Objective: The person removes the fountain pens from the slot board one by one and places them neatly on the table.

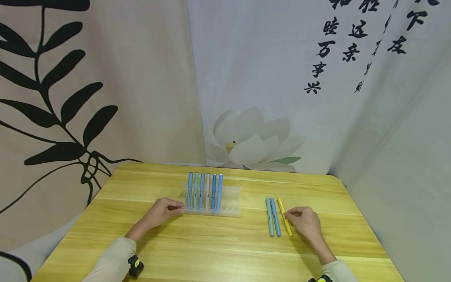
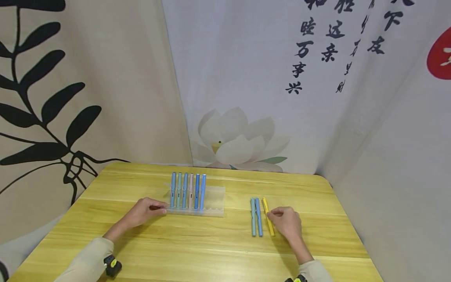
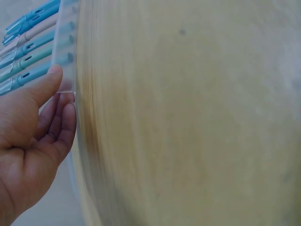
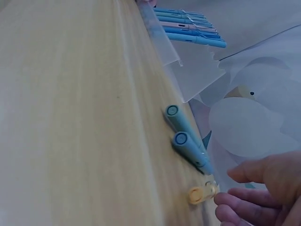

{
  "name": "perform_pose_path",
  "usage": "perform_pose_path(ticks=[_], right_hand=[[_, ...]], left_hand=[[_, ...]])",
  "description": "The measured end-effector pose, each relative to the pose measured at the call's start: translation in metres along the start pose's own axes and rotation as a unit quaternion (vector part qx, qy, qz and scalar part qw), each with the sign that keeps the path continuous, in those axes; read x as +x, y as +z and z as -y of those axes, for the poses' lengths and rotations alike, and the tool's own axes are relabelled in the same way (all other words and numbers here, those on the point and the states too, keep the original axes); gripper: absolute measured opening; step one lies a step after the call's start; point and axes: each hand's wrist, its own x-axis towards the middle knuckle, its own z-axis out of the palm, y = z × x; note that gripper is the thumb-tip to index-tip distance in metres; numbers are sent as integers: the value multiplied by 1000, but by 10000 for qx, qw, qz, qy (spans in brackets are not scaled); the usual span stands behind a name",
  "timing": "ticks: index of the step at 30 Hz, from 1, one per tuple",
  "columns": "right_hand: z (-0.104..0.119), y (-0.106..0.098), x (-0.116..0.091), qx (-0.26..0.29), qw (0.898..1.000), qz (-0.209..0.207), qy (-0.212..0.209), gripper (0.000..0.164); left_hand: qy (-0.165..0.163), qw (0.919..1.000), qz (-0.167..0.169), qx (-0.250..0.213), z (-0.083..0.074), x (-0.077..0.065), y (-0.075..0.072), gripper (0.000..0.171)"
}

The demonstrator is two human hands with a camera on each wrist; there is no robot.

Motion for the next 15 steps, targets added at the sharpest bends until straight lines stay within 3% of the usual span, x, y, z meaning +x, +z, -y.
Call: perform_pose_path(ticks=[15], right_hand=[[44, 6, 4, 779, 9943, 65, -722, 25]], left_hand=[[69, 10000, 1, -8, 1, -1, -1, 26]])
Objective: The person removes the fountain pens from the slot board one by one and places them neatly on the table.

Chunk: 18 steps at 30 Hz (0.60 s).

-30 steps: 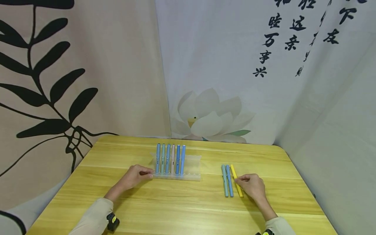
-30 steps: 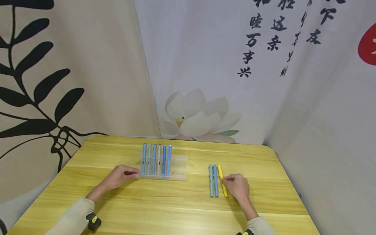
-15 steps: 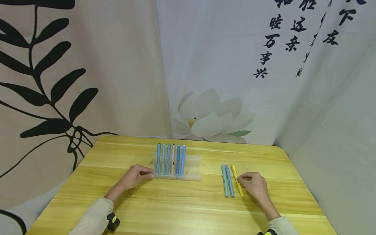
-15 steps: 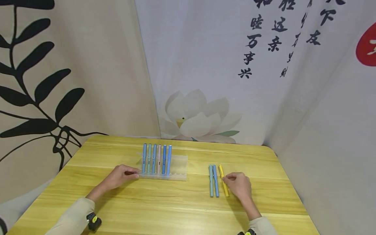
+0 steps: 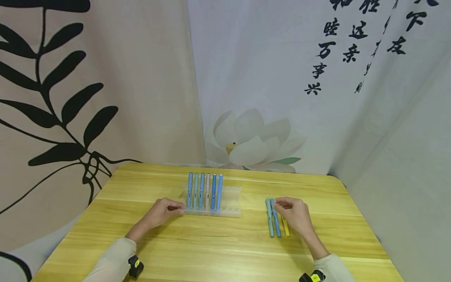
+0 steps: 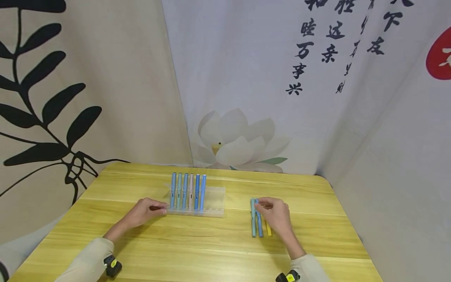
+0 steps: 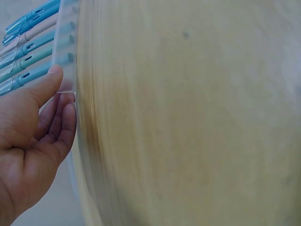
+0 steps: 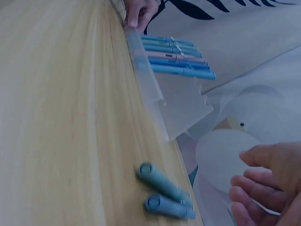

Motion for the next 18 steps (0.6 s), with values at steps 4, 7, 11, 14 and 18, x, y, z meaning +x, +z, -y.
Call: perform_pose_path(ticks=[4, 7, 11, 14, 18], right_hand=[[11, 10, 3, 308, 9991, 33, -295, 24], [19, 19, 5, 539, 9974, 87, -469, 23], [27, 33, 9, 734, 9951, 173, -645, 22], [32, 44, 13, 814, 9936, 206, -751, 21], [37, 57, 16, 874, 9918, 186, -912, 20]], left_hand=[[5, 10000, -9, 16, -1, 0, 1, 26], [9, 10000, -11, 28, 0, 0, 0, 26], [-2, 10000, -6, -7, 3, 0, 0, 27], [22, 10000, -5, -11, 4, 0, 1, 27], [93, 9999, -64, 53, 3, 0, 1, 27]])
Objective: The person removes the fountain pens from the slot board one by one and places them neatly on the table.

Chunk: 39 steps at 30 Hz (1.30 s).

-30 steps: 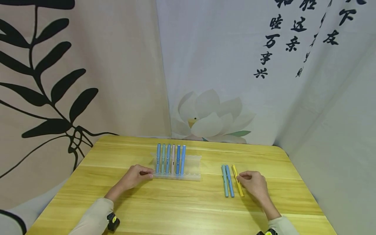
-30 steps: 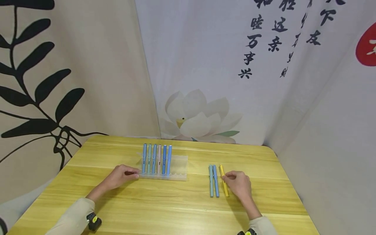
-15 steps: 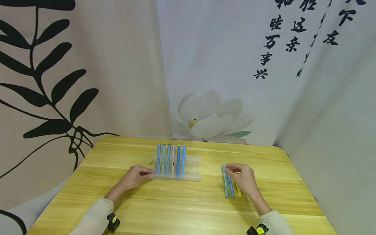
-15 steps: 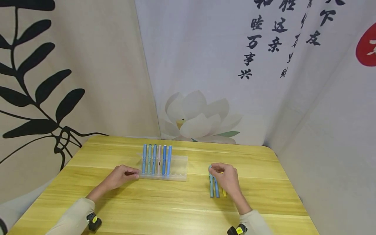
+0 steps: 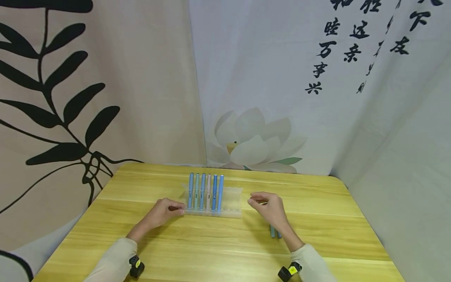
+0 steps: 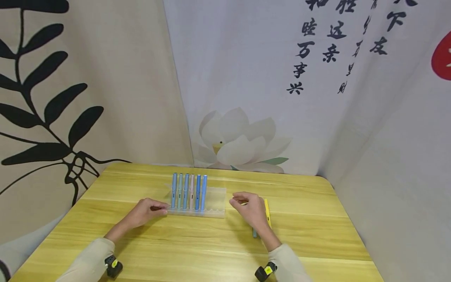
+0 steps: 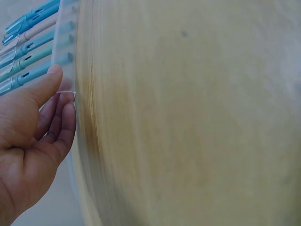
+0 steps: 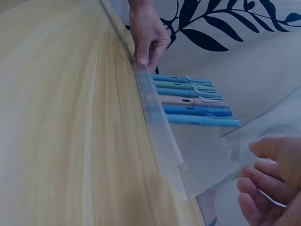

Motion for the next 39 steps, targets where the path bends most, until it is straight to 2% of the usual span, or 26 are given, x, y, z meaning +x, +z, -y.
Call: perform_pose_path(ticks=[7, 13, 19, 30, 39], right_hand=[[3, 23, 6, 151, 9997, 51, -160, 20], [10, 42, 10, 331, 9992, 244, -18, 18], [14, 58, 14, 263, 9990, 353, 85, 18], [17, 83, 26, 343, 9988, 275, 227, 24], [18, 97, 31, 301, 9988, 112, 381, 20]], left_hand=[[54, 9999, -86, 36, -4, -1, 0, 27], [83, 10000, -19, 26, -4, 0, 0, 27], [60, 10000, -26, -8, -4, 0, -1, 26], [162, 9999, -48, 20, -2, -1, -2, 27], [58, 9999, -56, -118, -1, -1, 0, 27]])
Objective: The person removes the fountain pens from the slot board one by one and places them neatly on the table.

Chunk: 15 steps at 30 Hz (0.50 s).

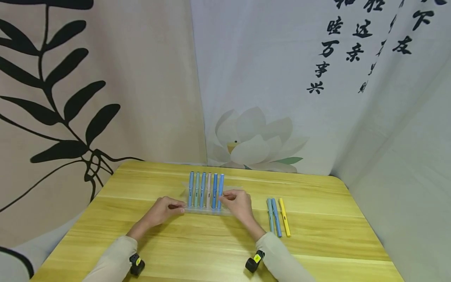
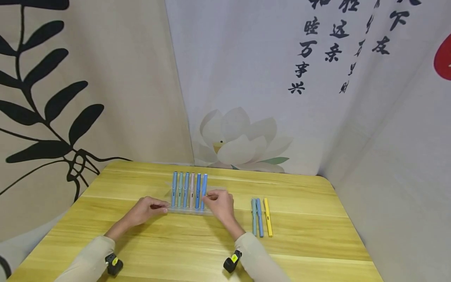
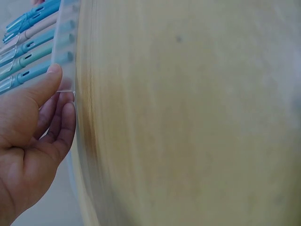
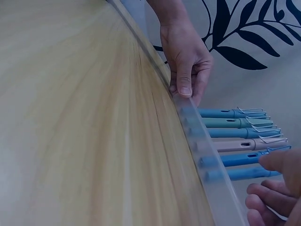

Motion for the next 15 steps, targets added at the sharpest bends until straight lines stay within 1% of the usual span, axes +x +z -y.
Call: perform_pose_path(ticks=[5, 8, 13, 15], right_hand=[[2, 5, 2, -106, 9998, -92, 102, 18], [1, 7, 2, -147, 9997, -81, 158, 17], [-1, 9, 2, -222, 9996, -60, 152, 15], [-1, 9, 2, -223, 9996, -64, 143, 15]], left_hand=[[-9, 10000, 20, -24, 0, 1, -1, 28], [-25, 10000, 45, -7, 0, 1, -1, 28], [-69, 10000, 35, 19, 0, 1, 0, 28], [-39, 10000, 28, 36, -1, 1, 0, 28]])
